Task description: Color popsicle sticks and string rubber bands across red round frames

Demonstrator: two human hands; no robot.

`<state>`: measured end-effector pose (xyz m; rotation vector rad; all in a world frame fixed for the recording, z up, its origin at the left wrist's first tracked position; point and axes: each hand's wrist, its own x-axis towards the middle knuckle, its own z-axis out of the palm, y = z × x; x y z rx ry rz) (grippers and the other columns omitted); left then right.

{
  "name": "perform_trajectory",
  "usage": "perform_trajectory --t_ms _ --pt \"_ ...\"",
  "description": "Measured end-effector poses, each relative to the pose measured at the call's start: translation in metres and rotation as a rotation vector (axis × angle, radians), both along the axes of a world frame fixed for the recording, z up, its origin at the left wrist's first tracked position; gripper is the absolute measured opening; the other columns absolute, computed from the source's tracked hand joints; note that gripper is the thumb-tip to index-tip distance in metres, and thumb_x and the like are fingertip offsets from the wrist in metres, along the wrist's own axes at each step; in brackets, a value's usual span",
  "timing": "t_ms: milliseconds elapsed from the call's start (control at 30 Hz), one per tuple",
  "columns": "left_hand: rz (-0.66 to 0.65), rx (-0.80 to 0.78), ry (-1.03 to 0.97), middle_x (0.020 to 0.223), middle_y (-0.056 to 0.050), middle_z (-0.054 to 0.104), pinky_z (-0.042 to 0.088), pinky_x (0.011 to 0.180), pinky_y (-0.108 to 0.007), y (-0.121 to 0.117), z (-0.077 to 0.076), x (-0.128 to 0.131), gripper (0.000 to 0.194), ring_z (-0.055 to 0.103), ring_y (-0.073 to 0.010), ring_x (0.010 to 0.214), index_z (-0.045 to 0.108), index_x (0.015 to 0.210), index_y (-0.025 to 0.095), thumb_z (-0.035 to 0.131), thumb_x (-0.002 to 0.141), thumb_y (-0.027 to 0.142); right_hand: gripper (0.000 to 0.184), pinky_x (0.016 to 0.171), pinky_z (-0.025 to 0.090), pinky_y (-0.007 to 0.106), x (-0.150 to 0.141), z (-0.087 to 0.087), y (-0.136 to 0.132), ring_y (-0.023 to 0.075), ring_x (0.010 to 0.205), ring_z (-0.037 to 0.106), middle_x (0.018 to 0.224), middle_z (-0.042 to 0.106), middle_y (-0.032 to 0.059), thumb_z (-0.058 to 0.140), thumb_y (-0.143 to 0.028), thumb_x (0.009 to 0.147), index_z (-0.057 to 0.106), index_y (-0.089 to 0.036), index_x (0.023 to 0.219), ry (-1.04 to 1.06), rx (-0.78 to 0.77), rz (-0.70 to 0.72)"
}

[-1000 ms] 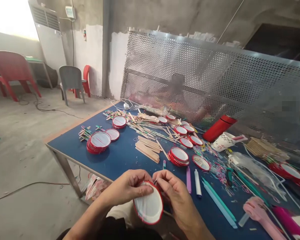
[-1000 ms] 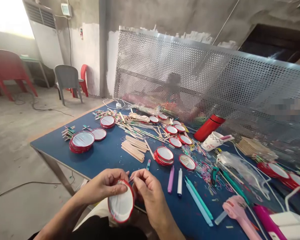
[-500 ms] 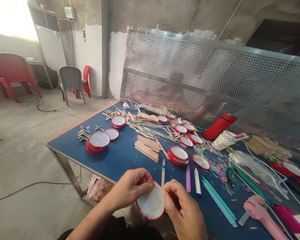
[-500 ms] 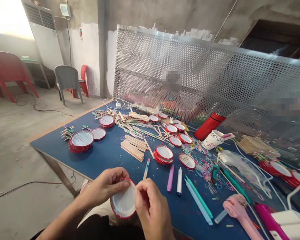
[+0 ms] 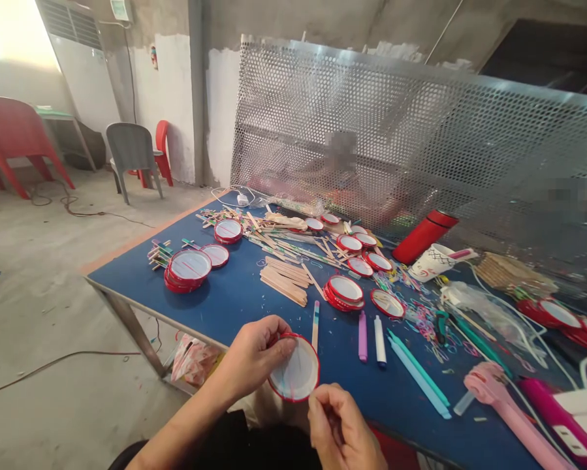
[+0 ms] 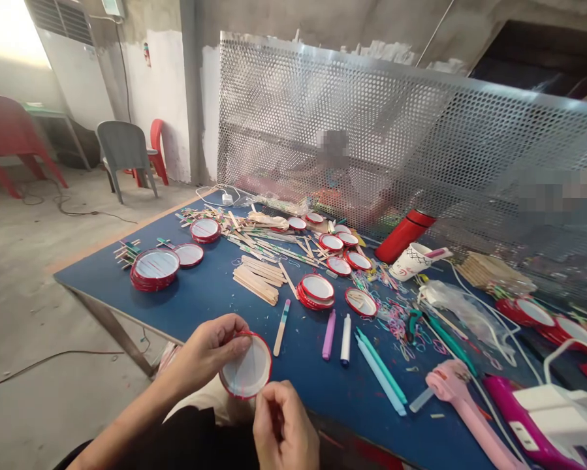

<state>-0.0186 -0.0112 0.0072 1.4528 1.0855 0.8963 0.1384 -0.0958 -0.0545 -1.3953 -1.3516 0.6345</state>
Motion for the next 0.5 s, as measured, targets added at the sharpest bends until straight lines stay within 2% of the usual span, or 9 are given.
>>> perform_trajectory --t_ms 167,267,333,500 --pt "0.009 0.009 0.006 0.065 0.004 0.053 0.035 0.057 -0.024 0.001 0.001 0.001 0.019 0.046 -0.0139 0.062 0.059 0.079 0.018 0.061 0.083 0.037 0.042 0.051 0.047 0.025 -0.002 0.000 0.001 0.0119 0.046 0.048 0.061 0.058 -0.0010 0.056 -0.063 0.093 0.063 -0.024 0.077 0.164 -0.062 0.000" --pt "0.032 0.031 0.008 0.064 0.005 0.051 0.035 0.056 -0.023 0.001 0.002 0.001 0.019 0.045 -0.0136 0.061 0.059 0.079 0.018 0.062 0.083 0.037 0.044 0.044 0.045 0.023 -0.007 0.003 -0.001 0.0101 0.040 0.048 0.058 0.063 -0.0004 0.060 -0.066 0.090 0.063 -0.024 0.077 0.222 -0.116 -0.018" --pt "0.048 0.035 0.004 0.064 0.005 0.051 0.034 0.055 -0.023 0.000 0.002 0.002 0.018 0.044 -0.0137 0.061 0.059 0.078 0.019 0.061 0.083 0.037 0.047 0.042 0.046 0.022 -0.010 0.005 -0.002 0.0106 0.039 0.051 0.056 0.065 0.0004 0.063 -0.069 0.086 0.064 -0.023 0.075 0.260 -0.139 -0.037" --pt "0.054 0.038 -0.006 0.064 0.005 0.050 0.034 0.055 -0.023 0.000 0.000 0.002 0.018 0.044 -0.0136 0.061 0.058 0.079 0.019 0.060 0.085 0.036 0.049 0.048 0.057 0.028 -0.013 0.006 0.000 0.0170 0.045 0.064 0.056 0.069 0.0028 0.070 -0.070 0.080 0.064 -0.023 0.073 0.367 -0.183 -0.068"
